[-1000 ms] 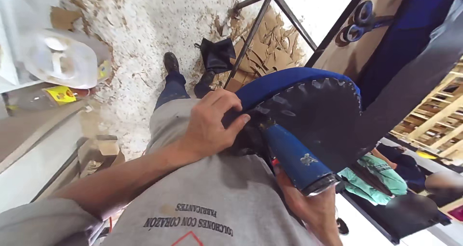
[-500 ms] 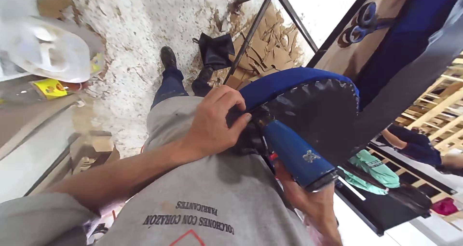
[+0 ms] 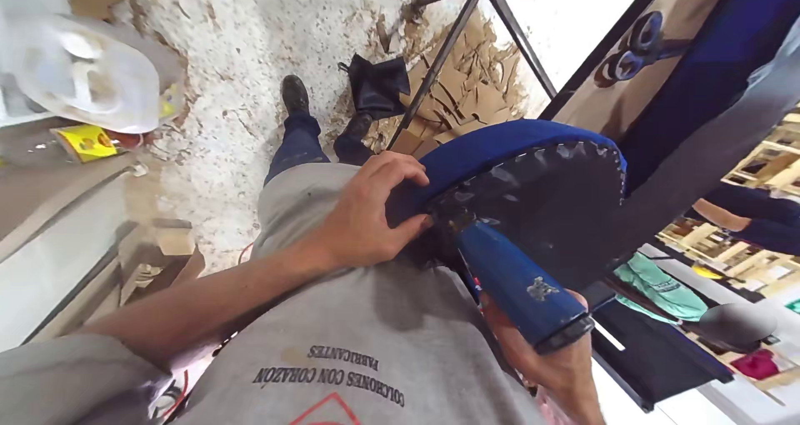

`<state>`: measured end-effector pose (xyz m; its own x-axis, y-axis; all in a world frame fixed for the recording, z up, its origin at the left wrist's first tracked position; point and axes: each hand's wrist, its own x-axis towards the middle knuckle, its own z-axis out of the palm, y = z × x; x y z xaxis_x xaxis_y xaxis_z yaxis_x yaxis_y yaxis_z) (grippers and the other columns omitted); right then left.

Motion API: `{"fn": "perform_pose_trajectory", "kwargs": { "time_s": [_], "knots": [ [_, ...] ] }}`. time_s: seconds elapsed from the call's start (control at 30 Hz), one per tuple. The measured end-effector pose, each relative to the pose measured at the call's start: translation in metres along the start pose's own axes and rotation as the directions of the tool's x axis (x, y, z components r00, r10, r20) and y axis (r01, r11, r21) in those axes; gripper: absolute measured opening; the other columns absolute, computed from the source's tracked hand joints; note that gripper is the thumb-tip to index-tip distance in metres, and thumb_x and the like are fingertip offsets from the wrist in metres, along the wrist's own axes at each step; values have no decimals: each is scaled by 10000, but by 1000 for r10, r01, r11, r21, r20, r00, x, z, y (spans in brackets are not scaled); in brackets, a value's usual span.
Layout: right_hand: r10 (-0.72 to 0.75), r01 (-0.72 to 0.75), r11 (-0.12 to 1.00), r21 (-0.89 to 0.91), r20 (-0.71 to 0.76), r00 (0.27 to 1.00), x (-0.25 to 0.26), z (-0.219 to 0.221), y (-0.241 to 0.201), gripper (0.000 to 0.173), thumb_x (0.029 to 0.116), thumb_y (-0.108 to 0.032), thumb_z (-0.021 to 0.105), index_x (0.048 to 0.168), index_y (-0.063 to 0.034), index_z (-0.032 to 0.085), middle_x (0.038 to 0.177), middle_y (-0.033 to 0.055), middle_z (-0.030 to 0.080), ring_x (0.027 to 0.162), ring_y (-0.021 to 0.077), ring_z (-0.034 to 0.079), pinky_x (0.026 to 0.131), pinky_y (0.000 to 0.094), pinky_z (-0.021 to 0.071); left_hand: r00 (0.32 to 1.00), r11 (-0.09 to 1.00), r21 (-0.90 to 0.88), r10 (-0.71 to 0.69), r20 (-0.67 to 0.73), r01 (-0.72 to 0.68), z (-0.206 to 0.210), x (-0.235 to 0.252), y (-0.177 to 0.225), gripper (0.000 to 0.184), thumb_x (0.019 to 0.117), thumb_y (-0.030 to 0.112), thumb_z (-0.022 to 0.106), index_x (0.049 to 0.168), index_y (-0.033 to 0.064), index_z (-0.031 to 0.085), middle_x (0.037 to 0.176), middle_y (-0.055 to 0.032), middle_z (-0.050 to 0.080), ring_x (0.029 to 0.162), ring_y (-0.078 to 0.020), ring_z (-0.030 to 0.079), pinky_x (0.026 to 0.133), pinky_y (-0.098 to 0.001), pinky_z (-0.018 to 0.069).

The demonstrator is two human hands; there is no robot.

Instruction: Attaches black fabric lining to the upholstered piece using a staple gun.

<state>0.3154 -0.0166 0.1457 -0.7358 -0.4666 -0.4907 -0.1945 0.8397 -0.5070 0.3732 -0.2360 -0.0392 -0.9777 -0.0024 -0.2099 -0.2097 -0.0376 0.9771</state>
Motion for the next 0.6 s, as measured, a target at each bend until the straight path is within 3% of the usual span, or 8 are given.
{"fn": "perform_pose_trajectory", "kwargs": {
  "time_s": [0.17,0.27,0.33,0.4,0.43,0.5,0.6],
  "knots": [
    [-27,27,997,-75,-2,1000,6,9,-4,412,893,-367,703,1154,-48,702,971,6,761,918,-35,691,792,157,568,998,999,-2,54,36,-54,-3,-2,-6,510,838,384,759,1228,70,657,1353,-95,610,1341,-198,521,1118,-387,458],
    [46,-49,998,-27,-99,994,-8,6,0,403,876,-365,736,1144,-65,707,991,-13,762,923,-13,703,809,200,595,988,992,-119,52,142,-35,-15,-2,-12,526,878,369,657,1301,59,623,1410,-73,574,1352,-172,510,1115,-393,470],
    [191,-152,971,187,-216,957,-37,0,6,341,897,-303,794,1193,-177,681,1068,-92,749,966,12,712,864,246,624,981,979,-202,19,195,21,-29,-1,-17,508,947,398,576,1311,45,604,1353,-55,607,1274,-152,573,1061,-397,521],
    [326,-211,907,363,-291,900,-61,-13,7,327,913,-269,780,1221,-308,679,1071,-157,740,925,12,709,823,252,624,981,984,-176,-3,194,37,-40,2,-18,450,966,348,531,1271,32,625,1254,-58,661,1171,-151,633,996,-394,552],
    [359,-209,879,428,-310,880,-72,-20,10,321,921,-285,763,1224,-341,671,1040,-163,738,875,19,706,781,251,622,981,993,-121,25,193,-1,-44,4,-18,426,965,318,528,1253,21,631,1225,-67,669,1150,-156,640,986,-391,554],
    [378,-156,839,521,-352,856,-101,-29,29,313,933,-329,738,1228,-296,641,957,-89,735,783,95,707,710,307,625,954,973,90,187,235,-213,-51,11,-13,447,944,292,558,1265,-7,640,1272,-111,658,1214,-190,617,1036,-397,533],
    [432,-65,751,657,-415,800,-152,-20,51,474,921,-363,752,1338,-201,597,1044,20,731,846,191,716,727,371,631,780,733,321,445,440,-599,-53,24,-3,551,871,314,601,1365,71,622,1462,-172,578,1413,-328,489,1143,-523,407]
  ]
}}
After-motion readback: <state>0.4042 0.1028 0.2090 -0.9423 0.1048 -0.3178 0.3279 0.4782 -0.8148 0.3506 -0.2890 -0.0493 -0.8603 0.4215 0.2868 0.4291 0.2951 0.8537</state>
